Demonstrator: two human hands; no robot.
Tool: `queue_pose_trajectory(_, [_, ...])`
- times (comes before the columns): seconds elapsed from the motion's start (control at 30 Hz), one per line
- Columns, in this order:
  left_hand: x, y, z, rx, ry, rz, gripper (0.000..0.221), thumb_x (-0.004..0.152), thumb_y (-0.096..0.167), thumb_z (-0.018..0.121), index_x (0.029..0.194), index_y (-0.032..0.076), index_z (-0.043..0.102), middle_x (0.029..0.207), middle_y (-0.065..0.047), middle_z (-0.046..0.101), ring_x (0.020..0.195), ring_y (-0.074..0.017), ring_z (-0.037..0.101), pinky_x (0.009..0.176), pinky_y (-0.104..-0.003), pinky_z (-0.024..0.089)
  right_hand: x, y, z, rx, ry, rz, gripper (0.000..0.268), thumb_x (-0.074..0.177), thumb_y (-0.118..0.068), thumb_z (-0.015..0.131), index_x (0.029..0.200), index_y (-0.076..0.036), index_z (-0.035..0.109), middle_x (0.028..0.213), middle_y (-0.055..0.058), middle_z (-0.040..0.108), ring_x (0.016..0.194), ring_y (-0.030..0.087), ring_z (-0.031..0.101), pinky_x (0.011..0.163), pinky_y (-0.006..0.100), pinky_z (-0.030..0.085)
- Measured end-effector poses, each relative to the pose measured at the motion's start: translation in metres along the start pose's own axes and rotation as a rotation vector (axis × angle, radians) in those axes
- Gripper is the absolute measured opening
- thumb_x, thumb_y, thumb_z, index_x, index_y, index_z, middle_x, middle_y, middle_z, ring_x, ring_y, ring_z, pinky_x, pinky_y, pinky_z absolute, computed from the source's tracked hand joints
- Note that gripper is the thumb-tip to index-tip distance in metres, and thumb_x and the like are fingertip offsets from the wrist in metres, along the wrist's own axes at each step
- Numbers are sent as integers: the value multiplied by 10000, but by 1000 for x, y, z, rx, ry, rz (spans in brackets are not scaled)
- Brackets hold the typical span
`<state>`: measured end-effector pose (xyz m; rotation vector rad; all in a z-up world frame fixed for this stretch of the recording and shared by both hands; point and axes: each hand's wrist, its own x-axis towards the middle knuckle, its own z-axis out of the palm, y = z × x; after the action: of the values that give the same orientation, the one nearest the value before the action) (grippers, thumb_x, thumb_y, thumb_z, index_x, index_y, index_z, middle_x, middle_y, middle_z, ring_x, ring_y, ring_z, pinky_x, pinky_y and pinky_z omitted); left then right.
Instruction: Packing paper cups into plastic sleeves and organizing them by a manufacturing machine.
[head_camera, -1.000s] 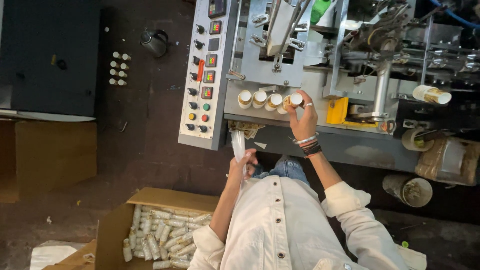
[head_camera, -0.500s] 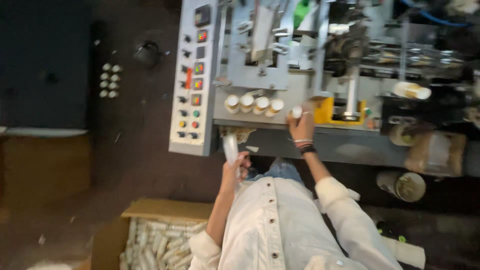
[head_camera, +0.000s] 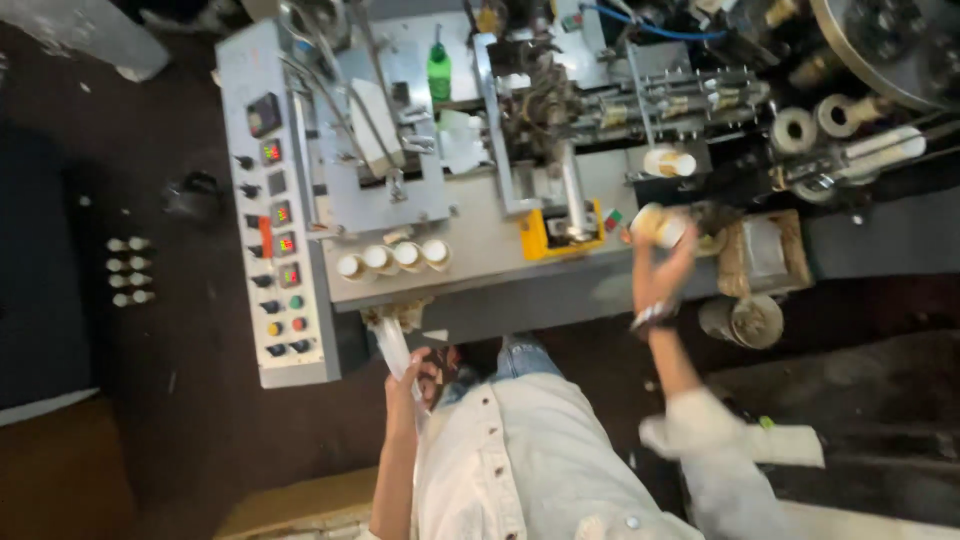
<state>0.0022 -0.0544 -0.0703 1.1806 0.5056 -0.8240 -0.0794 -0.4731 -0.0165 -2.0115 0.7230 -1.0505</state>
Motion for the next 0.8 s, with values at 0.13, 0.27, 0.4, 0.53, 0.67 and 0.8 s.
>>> queue_pose_trajectory(0.13, [-10, 4, 32, 67, -16, 70, 371, 965, 267, 625, 1229, 7, 647, 808, -56, 643, 509, -80, 506, 389, -232, 294, 76, 92, -8, 51, 197, 6, 516, 1034, -187, 788, 1425, -5, 506, 1329, 140, 610, 1214, 262, 630, 1067, 394, 526])
queue_pose_trajectory(0.27, [-12, -9, 57, 63, 26, 81, 351, 950, 252, 625, 1201, 8, 652, 792, -62, 646, 483, -98, 498, 367, -245, 283, 99, 158, 4, -200, 158, 30, 481, 938, -177, 832, 1337, -59, 590, 1264, 117, 674, 1139, 260, 683, 988, 390, 560])
queue_pose_trajectory(0.4, [-24, -24, 81, 40, 28, 95, 350, 963, 259, 629, 1217, 20, 659, 791, -58, 631, 493, -89, 490, 375, -239, 290, 98, 160, 16, -308, 19, 48, 532, 938, -191, 835, 1382, -69, 569, 1301, 123, 661, 1208, 286, 646, 1028, 422, 528])
queue_pose_trajectory(0.53, [-30, -28, 129, 204, 76, 118, 329, 920, 216, 679, 1185, 23, 695, 782, -34, 663, 541, -81, 522, 445, -239, 361, 97, 132, 12, 154, 255, 145, 664, 926, -207, 808, 1450, -19, 444, 1352, 167, 593, 1249, 273, 587, 1033, 423, 490])
queue_pose_trajectory(0.67, [-41, -25, 217, 483, -264, 380, 494, 829, 209, 832, 1265, 16, 703, 926, -61, 733, 775, -92, 665, 715, -273, 565, 92, 89, 24, 482, 375, 261, 560, 973, -195, 780, 1430, -4, 516, 1261, 159, 641, 1196, 236, 620, 1092, 393, 496])
queue_pose_trajectory(0.8, [-57, -30, 302, 636, -413, 631, 823, 727, 304, 918, 1395, -9, 554, 1277, -118, 680, 1116, -198, 666, 981, -356, 526, 91, 38, 43, 713, 305, 216, 515, 958, -151, 766, 1375, 25, 522, 1186, 135, 666, 1127, 219, 640, 1054, 366, 509])
